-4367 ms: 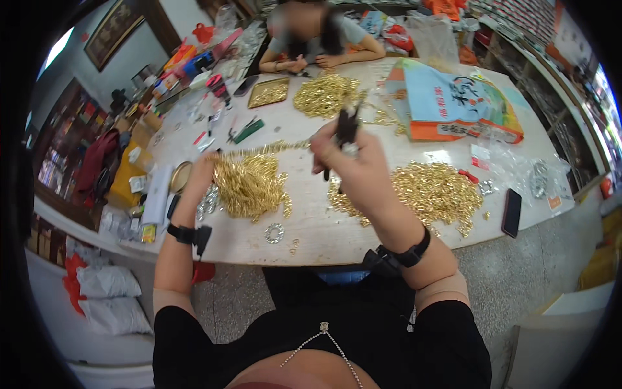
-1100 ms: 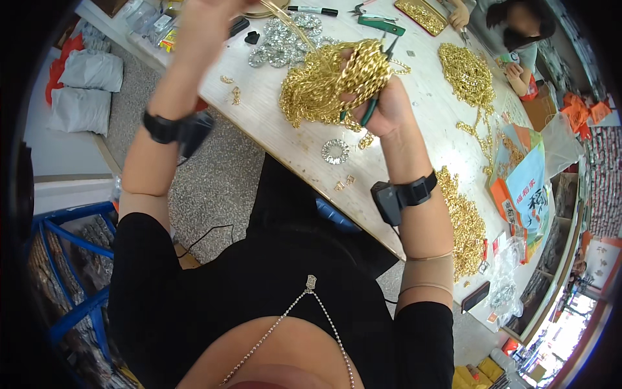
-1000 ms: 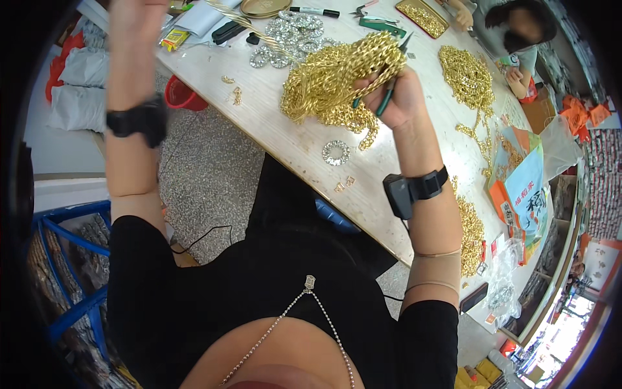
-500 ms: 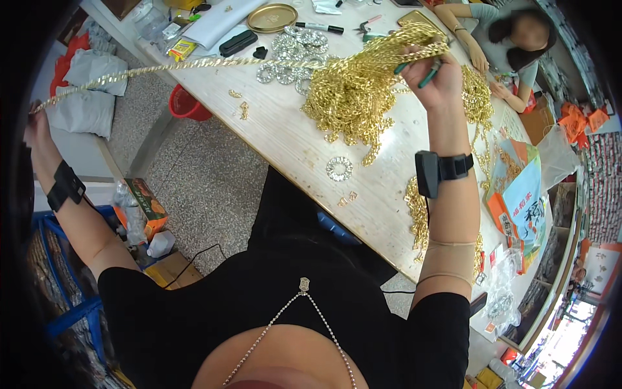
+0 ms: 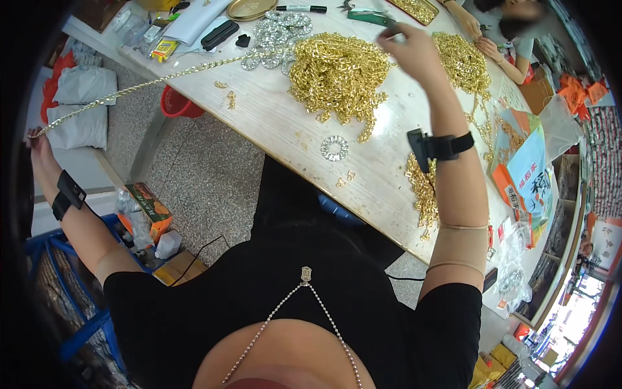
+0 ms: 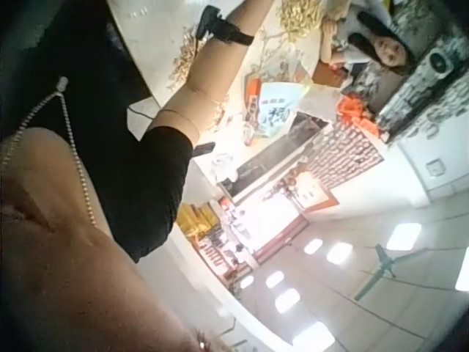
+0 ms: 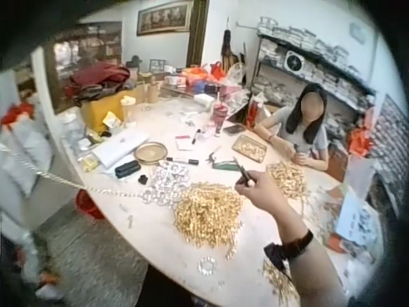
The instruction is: Assembling individual gold-colored chain links into longer strands using jewelry pliers.
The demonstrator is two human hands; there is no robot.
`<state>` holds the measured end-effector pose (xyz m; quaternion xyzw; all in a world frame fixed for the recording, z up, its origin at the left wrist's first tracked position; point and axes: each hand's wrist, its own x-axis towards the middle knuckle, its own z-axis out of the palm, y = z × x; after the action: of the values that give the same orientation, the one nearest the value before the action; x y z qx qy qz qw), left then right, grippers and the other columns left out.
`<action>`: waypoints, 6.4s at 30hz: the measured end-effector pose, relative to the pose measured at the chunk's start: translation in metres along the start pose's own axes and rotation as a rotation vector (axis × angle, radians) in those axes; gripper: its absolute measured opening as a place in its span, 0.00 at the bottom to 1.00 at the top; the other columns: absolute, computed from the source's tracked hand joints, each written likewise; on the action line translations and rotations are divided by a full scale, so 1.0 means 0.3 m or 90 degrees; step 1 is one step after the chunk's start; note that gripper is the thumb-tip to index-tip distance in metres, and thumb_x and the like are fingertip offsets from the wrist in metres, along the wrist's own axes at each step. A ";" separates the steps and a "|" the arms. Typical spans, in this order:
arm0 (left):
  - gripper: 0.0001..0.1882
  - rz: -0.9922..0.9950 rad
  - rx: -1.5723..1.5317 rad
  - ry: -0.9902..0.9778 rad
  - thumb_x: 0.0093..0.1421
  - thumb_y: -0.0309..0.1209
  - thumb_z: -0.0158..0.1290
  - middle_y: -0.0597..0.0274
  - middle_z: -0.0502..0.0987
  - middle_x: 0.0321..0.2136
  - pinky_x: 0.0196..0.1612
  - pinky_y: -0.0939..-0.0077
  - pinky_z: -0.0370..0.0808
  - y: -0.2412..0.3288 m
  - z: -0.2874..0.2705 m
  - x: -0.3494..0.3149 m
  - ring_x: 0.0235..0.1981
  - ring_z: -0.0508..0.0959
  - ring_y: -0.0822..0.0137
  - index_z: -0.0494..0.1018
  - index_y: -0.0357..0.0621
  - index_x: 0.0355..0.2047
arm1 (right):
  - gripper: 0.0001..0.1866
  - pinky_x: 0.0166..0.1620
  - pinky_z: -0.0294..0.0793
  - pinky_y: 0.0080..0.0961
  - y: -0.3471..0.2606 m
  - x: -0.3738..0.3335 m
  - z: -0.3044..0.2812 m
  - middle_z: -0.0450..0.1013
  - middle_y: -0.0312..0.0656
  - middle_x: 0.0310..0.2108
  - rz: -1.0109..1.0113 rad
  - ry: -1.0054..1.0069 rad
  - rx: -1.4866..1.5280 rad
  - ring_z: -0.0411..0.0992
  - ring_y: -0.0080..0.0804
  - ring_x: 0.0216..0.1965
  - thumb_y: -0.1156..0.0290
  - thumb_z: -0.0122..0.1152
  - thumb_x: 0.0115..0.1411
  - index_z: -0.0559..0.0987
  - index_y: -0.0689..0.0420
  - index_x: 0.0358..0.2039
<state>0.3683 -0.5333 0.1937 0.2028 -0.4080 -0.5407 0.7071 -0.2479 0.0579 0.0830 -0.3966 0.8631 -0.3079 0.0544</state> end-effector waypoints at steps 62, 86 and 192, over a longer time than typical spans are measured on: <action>0.08 -0.303 0.225 -0.685 0.63 0.27 0.54 0.66 0.78 0.31 0.37 0.82 0.74 -0.715 0.907 -1.303 0.32 0.77 0.75 0.71 0.41 0.42 | 0.09 0.25 0.65 0.19 -0.415 -0.132 -0.455 0.70 0.32 0.22 -0.075 0.265 0.883 0.65 0.19 0.22 0.65 0.58 0.63 0.76 0.58 0.32; 0.13 -0.115 0.067 -0.631 0.69 0.37 0.43 0.60 0.79 0.23 0.29 0.75 0.74 -0.540 1.704 -1.087 0.22 0.78 0.67 0.71 0.41 0.35 | 0.11 0.28 0.68 0.21 -0.372 -0.295 -0.834 0.69 0.34 0.25 -0.328 0.474 0.886 0.65 0.22 0.22 0.65 0.53 0.67 0.71 0.56 0.30; 0.06 -0.593 0.170 -0.946 0.62 0.23 0.53 0.64 0.78 0.32 0.42 0.82 0.71 -0.623 1.011 -2.135 0.36 0.77 0.74 0.74 0.37 0.39 | 0.07 0.30 0.71 0.22 0.099 -0.870 0.153 0.70 0.44 0.33 0.460 0.301 1.420 0.72 0.38 0.36 0.80 0.57 0.58 0.72 0.58 0.36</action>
<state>-0.0380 0.0471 0.0057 0.0252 -0.6974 -0.7135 -0.0621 -0.0745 0.2377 -0.0102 0.2015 0.1705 -0.9193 0.2920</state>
